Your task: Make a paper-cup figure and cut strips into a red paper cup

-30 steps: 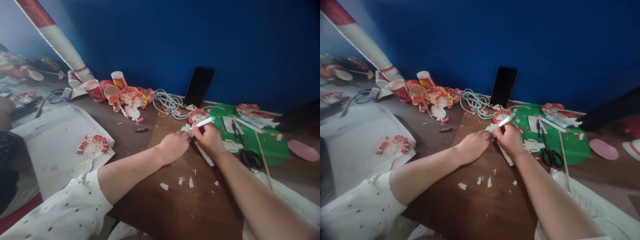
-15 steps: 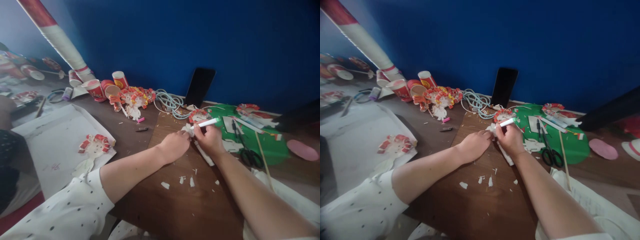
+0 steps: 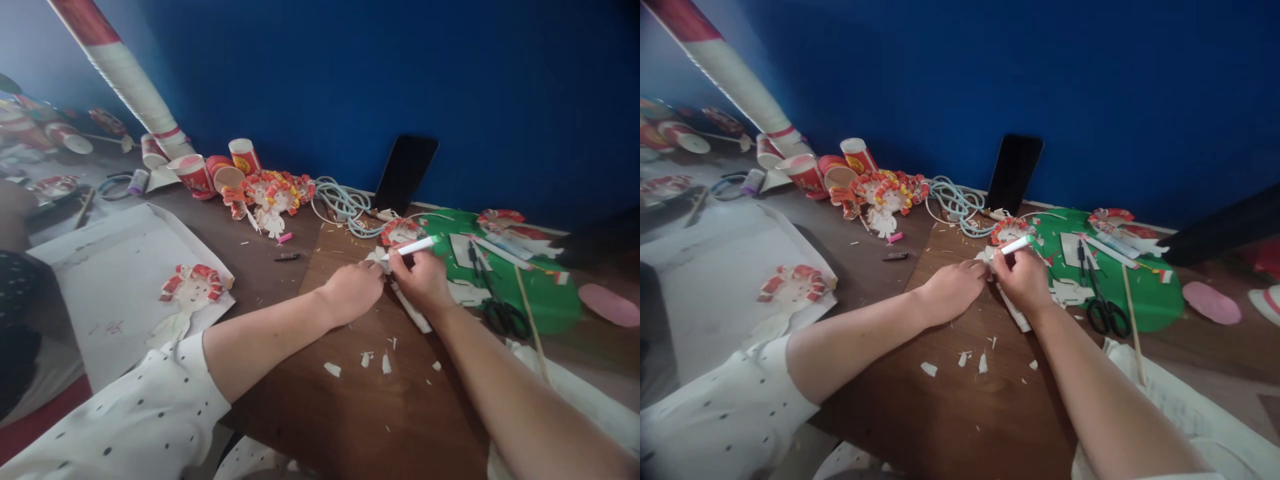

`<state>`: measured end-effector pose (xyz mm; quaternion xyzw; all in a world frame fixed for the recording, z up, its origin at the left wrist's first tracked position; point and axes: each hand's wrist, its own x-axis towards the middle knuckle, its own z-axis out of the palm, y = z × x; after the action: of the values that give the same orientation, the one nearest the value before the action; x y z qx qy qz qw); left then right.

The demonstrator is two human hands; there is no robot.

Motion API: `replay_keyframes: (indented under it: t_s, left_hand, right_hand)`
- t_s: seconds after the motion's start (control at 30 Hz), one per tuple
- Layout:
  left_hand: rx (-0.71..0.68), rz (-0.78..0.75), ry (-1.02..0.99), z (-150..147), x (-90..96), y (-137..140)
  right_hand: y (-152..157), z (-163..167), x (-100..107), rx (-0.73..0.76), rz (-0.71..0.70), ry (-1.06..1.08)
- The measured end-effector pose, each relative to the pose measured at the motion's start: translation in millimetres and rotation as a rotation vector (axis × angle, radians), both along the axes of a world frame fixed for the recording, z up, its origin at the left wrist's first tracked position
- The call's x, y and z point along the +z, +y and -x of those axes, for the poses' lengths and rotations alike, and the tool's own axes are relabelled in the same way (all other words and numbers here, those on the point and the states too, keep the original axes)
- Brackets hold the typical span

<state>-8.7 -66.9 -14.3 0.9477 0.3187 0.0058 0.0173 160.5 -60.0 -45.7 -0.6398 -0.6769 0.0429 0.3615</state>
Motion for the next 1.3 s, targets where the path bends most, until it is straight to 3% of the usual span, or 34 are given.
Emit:
replay_keyframes:
  t_s: [0.4, 0.63, 1.3]
  left_hand:
    - [0.003, 0.005, -0.032, 0.2, 0.1, -0.5]
    - [0.004, 0.011, 0.002, -0.4, 1.8, -0.4]
    - [0.014, 0.011, -0.041, -0.6, -1.3, 0.3]
  right_hand:
    - [2.7, 0.3, 3.0, -0.001, 0.06, -0.026]
    - [-3.3, 2.1, 4.4, -0.034, -0.08, -0.016]
    - [0.0, 3.0, 2.7, 0.053, -0.007, 0.039]
